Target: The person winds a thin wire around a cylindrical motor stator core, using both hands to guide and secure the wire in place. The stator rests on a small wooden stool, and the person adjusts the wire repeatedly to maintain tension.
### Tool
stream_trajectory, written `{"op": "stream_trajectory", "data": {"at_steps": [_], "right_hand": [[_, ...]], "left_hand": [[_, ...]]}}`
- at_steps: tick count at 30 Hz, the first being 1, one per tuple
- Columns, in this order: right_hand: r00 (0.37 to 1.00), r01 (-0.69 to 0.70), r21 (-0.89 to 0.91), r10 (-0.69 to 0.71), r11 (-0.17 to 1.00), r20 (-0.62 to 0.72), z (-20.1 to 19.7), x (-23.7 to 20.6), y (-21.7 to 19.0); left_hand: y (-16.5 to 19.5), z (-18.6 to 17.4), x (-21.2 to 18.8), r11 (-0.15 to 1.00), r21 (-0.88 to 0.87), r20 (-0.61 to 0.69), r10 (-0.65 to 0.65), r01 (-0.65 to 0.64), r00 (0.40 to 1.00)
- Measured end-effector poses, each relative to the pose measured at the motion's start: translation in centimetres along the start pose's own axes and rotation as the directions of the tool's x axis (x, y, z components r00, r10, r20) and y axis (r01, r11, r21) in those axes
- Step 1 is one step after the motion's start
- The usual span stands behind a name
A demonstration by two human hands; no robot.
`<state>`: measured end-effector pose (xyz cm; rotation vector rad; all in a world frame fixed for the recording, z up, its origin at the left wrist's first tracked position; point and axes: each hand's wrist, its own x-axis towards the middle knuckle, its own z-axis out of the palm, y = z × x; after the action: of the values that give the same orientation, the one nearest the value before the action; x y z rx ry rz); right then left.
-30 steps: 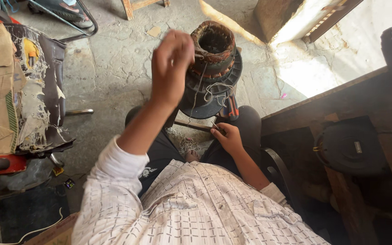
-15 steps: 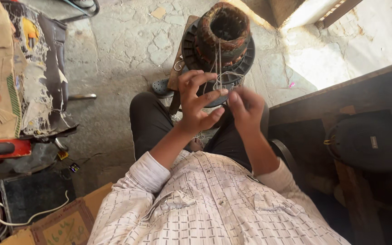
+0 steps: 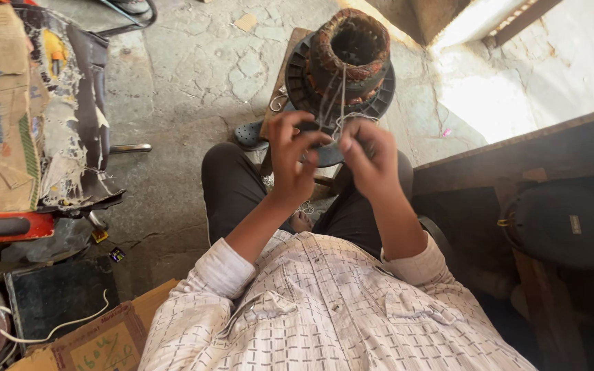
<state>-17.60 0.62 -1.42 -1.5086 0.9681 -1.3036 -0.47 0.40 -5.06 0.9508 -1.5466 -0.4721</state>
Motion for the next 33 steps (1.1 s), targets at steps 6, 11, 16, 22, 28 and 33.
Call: {"op": "stream_trajectory", "data": {"at_steps": [6,11,16,22,28,33], "right_hand": [[0.969,0.220,-0.359,-0.161,0.907,0.187,-0.2,-2.4,0.1],[0.988,0.122,-0.367,-0.077,0.922,0.135,0.3,-3.4,1.2],[0.993,-0.061,-0.140,0.046,0.988,-0.108,0.2,-2.8,1.7],[0.994,-0.033,-0.235,0.008,0.971,-0.107,0.5,-2.1,1.9],[0.998,-0.012,-0.296,-0.008,0.955,-0.067,0.6,-3.8,2.9],[0.997,0.068,-0.355,-0.050,0.932,0.060,0.0,-5.0,4.0]], "left_hand": [[-0.3,0.4,1.1,0.720,-0.585,0.279,-0.253,0.373,0.926],[0.2,0.6,0.7,0.878,-0.402,0.208,-0.189,0.260,0.960],[1.3,-0.1,-0.9,0.973,-0.185,0.237,-0.089,0.135,0.967],[1.4,0.5,-3.3,0.968,-0.169,0.309,-0.124,0.183,0.943],[0.3,0.7,-4.1,0.880,-0.363,0.227,-0.234,0.305,0.945],[0.3,0.6,-3.4,0.871,-0.330,0.193,-0.314,0.363,0.929]]}}
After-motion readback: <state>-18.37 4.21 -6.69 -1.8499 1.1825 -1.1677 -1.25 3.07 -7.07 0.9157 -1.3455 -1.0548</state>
